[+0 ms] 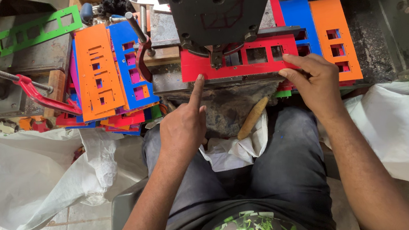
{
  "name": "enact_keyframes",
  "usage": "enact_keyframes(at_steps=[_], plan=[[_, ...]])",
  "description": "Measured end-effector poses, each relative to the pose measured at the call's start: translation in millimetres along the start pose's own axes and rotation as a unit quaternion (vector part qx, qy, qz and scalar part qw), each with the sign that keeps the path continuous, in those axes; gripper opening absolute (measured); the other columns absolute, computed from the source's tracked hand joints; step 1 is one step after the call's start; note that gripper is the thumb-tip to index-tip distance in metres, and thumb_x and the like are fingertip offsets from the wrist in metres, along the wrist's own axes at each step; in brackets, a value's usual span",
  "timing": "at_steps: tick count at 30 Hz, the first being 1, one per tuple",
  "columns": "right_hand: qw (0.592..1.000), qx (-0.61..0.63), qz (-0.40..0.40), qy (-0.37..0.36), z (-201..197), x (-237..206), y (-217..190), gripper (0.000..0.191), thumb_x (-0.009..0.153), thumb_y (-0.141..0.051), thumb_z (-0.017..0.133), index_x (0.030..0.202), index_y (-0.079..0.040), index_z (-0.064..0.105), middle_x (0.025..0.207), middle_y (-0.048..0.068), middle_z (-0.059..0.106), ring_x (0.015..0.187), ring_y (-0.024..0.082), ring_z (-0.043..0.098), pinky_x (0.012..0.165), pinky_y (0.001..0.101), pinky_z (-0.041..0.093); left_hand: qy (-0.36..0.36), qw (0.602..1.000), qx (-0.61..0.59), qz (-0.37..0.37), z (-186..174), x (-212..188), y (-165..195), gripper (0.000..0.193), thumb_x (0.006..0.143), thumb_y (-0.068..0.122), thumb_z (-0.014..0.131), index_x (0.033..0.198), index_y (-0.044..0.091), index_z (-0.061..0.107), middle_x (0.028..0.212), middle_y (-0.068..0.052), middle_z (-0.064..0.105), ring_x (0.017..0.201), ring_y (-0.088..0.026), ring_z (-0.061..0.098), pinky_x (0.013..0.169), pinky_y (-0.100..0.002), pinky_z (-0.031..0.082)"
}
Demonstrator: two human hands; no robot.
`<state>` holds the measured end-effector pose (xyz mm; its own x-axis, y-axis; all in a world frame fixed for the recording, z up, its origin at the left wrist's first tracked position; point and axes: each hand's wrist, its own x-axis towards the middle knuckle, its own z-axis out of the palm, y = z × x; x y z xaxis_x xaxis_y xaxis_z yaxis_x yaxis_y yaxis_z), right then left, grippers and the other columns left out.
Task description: The person repeatedly places colorful plastic frames under a press machine, activates the press to punch holes, and removes the finished frames. The process is repeated with orange, blue, red, and green frames throughout the clip.
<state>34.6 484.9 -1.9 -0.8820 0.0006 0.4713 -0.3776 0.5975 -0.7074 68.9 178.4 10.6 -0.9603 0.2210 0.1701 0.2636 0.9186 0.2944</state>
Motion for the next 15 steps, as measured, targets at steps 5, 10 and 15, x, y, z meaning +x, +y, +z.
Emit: enact_keyframes(at_steps=[5,10,15], plan=[[1.0,-0.018,0.004,-0.003,-3,2,-5,0.032,0.092,-0.009,0.084,0.123,-0.006,0.075,0.087,0.005,0.067,0.074,0.011,0.058,0.067,0.0256,0.048,0.019,1.0,0.001,0.001,-2,1,0,0.082,0.092,0.023,0.07,0.162,0.025,0.026,0.069,-0.012,0.068,0.058,-0.033,0.067,0.054,-0.047,0.053],[0.996,-0.082,-0.022,-0.02,-7,4,-9,0.034,0.094,-0.015,0.083,0.127,-0.008,0.074,0.088,0.006,0.067,0.074,0.014,0.06,0.066,0.029,0.05,0.025,1.0,-0.004,0.005,-2,1,-1,0.082,0.093,0.023,0.071,0.162,0.026,0.027,0.07,-0.012,0.068,0.059,-0.032,0.067,0.054,-0.047,0.053],[0.994,-0.107,-0.025,-0.024,-8,4,-12,0.034,0.097,-0.018,0.08,0.129,-0.009,0.073,0.091,0.007,0.066,0.076,0.017,0.062,0.068,0.0312,0.051,0.035,0.999,-0.01,0.012,-2,0,-1,0.082,0.093,0.023,0.071,0.162,0.025,0.026,0.07,-0.012,0.067,0.059,-0.032,0.067,0.054,-0.047,0.054]])
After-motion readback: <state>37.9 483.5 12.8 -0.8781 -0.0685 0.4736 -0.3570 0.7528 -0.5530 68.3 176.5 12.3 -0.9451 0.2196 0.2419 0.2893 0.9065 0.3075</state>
